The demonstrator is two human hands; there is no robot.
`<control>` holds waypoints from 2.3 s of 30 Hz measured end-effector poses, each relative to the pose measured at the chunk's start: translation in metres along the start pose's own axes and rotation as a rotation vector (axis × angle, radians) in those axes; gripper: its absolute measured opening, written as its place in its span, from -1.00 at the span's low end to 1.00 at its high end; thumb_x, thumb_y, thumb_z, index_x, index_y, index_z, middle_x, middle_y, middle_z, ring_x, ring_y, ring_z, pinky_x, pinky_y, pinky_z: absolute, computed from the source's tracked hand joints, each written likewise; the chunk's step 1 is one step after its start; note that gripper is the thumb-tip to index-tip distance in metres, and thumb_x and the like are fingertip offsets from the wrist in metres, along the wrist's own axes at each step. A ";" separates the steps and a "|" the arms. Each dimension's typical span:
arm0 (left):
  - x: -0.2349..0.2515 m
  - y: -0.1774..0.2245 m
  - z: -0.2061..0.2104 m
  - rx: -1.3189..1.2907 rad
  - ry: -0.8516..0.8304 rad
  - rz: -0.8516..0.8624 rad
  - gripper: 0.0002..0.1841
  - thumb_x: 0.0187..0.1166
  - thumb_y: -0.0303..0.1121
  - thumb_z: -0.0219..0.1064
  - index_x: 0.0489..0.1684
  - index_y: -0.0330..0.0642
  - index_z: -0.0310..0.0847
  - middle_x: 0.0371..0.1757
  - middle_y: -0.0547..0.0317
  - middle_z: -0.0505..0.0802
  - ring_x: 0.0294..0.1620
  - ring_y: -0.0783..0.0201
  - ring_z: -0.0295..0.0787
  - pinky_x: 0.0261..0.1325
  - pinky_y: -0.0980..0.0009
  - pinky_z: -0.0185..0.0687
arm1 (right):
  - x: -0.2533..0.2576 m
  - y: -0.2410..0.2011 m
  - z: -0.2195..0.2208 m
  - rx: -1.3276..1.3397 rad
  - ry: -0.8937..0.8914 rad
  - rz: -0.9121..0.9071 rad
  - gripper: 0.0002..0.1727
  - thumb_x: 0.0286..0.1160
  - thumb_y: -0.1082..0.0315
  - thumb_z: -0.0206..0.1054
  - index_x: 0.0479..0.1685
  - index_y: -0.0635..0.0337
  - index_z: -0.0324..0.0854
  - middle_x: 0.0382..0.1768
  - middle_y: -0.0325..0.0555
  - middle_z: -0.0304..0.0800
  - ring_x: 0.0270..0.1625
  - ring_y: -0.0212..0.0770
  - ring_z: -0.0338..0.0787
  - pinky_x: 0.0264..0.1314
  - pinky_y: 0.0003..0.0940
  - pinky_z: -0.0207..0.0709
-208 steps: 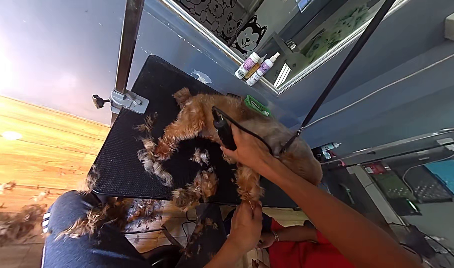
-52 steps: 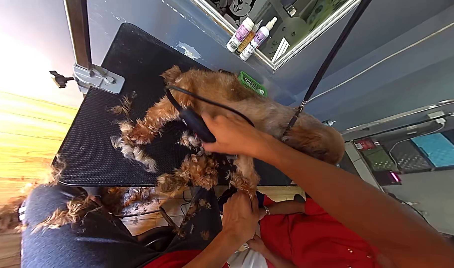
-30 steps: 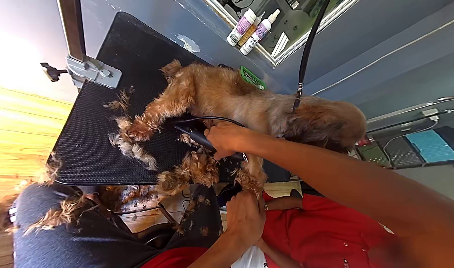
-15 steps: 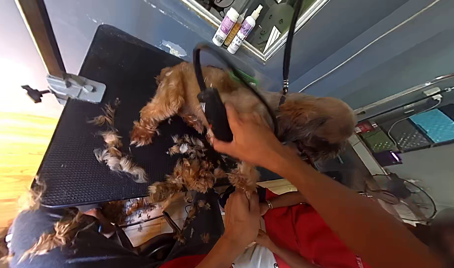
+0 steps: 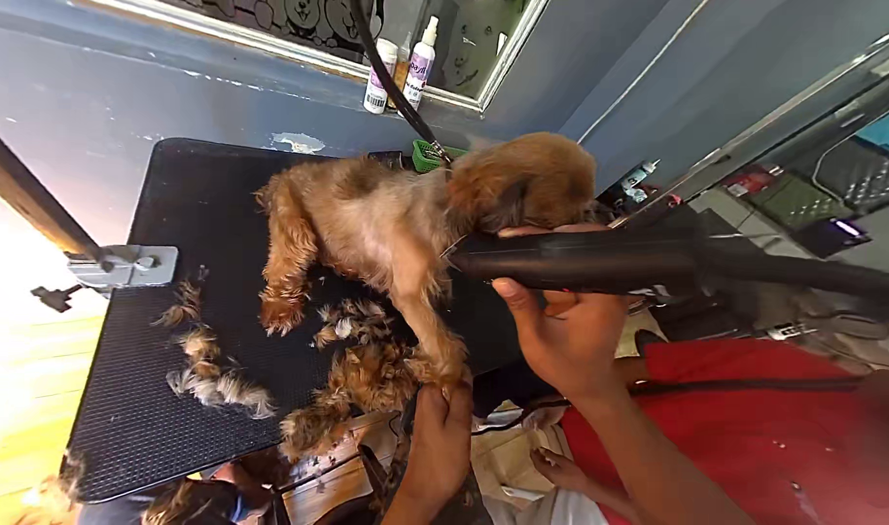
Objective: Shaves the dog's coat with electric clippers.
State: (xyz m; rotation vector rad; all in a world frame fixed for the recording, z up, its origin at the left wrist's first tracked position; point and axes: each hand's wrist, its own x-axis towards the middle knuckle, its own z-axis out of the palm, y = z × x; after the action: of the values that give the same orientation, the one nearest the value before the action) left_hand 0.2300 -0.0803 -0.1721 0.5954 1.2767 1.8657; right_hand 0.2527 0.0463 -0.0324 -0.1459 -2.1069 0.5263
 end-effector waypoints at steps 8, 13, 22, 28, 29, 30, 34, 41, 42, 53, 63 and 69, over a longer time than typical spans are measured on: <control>0.005 0.014 -0.010 -0.005 0.064 -0.002 -0.76 0.74 -0.27 0.07 -0.24 -0.15 0.60 -0.61 0.34 0.56 -0.62 0.40 0.48 -0.48 0.46 0.47 | 0.020 0.008 0.036 0.022 -0.019 -0.005 -0.61 0.45 0.37 0.55 0.19 0.30 0.60 -0.01 -0.12 0.88 0.09 -0.25 0.90 0.18 -0.19 0.88; 0.000 0.006 -0.015 -0.003 0.056 -0.017 -0.74 0.74 -0.26 0.07 -0.31 -0.13 0.59 -0.64 0.34 0.52 -0.69 0.40 0.38 -0.58 0.47 0.36 | 0.021 0.003 0.036 -0.020 -0.148 0.092 -0.53 0.44 0.26 0.56 0.24 0.23 0.54 0.02 -0.16 0.87 0.12 -0.28 0.90 0.19 -0.21 0.89; 0.002 0.006 -0.019 0.016 0.053 -0.009 -0.73 0.70 -0.28 0.07 -0.39 -0.12 0.59 -0.66 0.35 0.51 -0.66 0.39 0.42 -0.53 0.44 0.41 | 0.039 -0.007 0.032 -0.198 -0.406 0.206 -0.22 0.41 0.01 0.55 0.52 0.19 0.28 0.02 -0.28 0.80 0.10 -0.50 0.85 0.13 -0.48 0.83; 0.001 0.006 -0.021 0.016 0.036 -0.028 -0.73 0.71 -0.26 0.07 -0.39 -0.10 0.59 -0.67 0.36 0.47 -0.69 0.40 0.35 -0.57 0.45 0.34 | 0.042 -0.008 0.020 -0.038 -0.581 0.317 -0.20 0.39 0.01 0.55 0.55 0.14 0.28 0.06 -0.34 0.81 0.10 -0.49 0.85 0.13 -0.47 0.85; 0.001 0.006 -0.022 0.028 0.035 -0.031 -0.73 0.72 -0.27 0.07 -0.40 -0.10 0.59 -0.68 0.36 0.47 -0.70 0.40 0.36 -0.57 0.45 0.35 | 0.038 -0.007 0.019 0.021 -0.617 0.339 -0.22 0.38 0.06 0.58 0.53 0.14 0.29 0.06 -0.34 0.82 0.09 -0.49 0.87 0.11 -0.47 0.87; 0.001 0.006 -0.023 0.041 0.035 -0.035 -0.73 0.71 -0.27 0.07 -0.39 -0.10 0.60 -0.67 0.36 0.49 -0.69 0.40 0.37 -0.57 0.45 0.36 | 0.033 -0.006 0.017 0.083 -0.648 0.357 -0.24 0.38 0.11 0.59 0.52 0.14 0.31 0.06 -0.34 0.83 0.09 -0.47 0.88 0.11 -0.47 0.88; -0.001 0.005 -0.029 0.029 0.033 -0.029 -0.74 0.69 -0.32 0.08 -0.42 -0.11 0.59 -0.69 0.37 0.47 -0.71 0.42 0.34 -0.60 0.48 0.32 | 0.017 0.000 -0.005 0.352 -0.693 0.392 -0.41 0.42 0.16 0.55 0.41 0.12 0.46 0.11 -0.22 0.85 0.12 -0.25 0.89 0.16 -0.29 0.89; -0.010 0.027 -0.032 0.054 0.072 -0.056 -0.83 0.64 -0.48 0.07 -0.21 -0.22 0.61 -0.59 0.41 0.63 -0.64 0.55 0.51 -0.50 0.59 0.52 | -0.061 0.017 -0.034 0.885 -0.066 0.545 -0.38 0.45 0.05 0.54 0.47 -0.03 0.48 0.24 0.09 0.78 0.25 0.08 0.82 0.30 0.00 0.76; -0.010 0.027 -0.033 0.058 0.072 -0.066 -0.84 0.66 -0.46 0.08 -0.21 -0.23 0.60 -0.61 0.39 0.60 -0.66 0.51 0.47 -0.53 0.56 0.47 | -0.073 0.021 -0.027 0.948 0.078 0.604 -0.44 0.46 0.06 0.53 0.43 -0.04 0.54 0.26 0.07 0.77 0.23 0.02 0.84 0.22 -0.06 0.80; -0.012 0.029 -0.039 0.153 0.106 -0.144 -0.82 0.65 -0.51 0.05 -0.32 -0.18 0.55 -0.67 0.44 0.54 -0.73 0.58 0.32 -0.64 0.62 0.28 | -0.063 0.056 0.083 1.083 0.455 0.549 -0.38 0.31 0.47 0.61 0.41 0.00 0.50 0.24 -0.08 0.78 0.26 -0.12 0.82 0.35 -0.10 0.74; -0.005 0.017 -0.040 0.260 0.136 -0.138 -0.84 0.63 -0.43 0.11 -0.28 -0.21 0.61 -0.66 0.40 0.55 -0.74 0.51 0.35 -0.64 0.55 0.34 | -0.027 0.076 0.055 0.849 0.014 0.444 -0.42 0.31 0.55 0.56 0.33 0.15 0.44 0.10 -0.19 0.82 0.16 -0.26 0.86 0.31 -0.30 0.79; -0.001 0.011 -0.044 0.398 0.132 -0.151 -0.75 0.63 -0.28 0.14 -0.43 -0.13 0.64 -0.67 0.36 0.57 -0.72 0.42 0.44 -0.58 0.43 0.46 | -0.016 0.073 0.034 0.814 -0.293 0.546 -0.37 0.28 0.49 0.60 0.38 0.20 0.41 0.06 -0.05 0.84 0.06 -0.13 0.91 0.10 -0.26 0.88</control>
State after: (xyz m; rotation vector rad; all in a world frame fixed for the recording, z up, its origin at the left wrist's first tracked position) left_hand 0.1946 -0.1080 -0.1784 0.5684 1.7505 1.5573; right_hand 0.2266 0.0962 -0.0923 -0.1764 -1.9420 1.7697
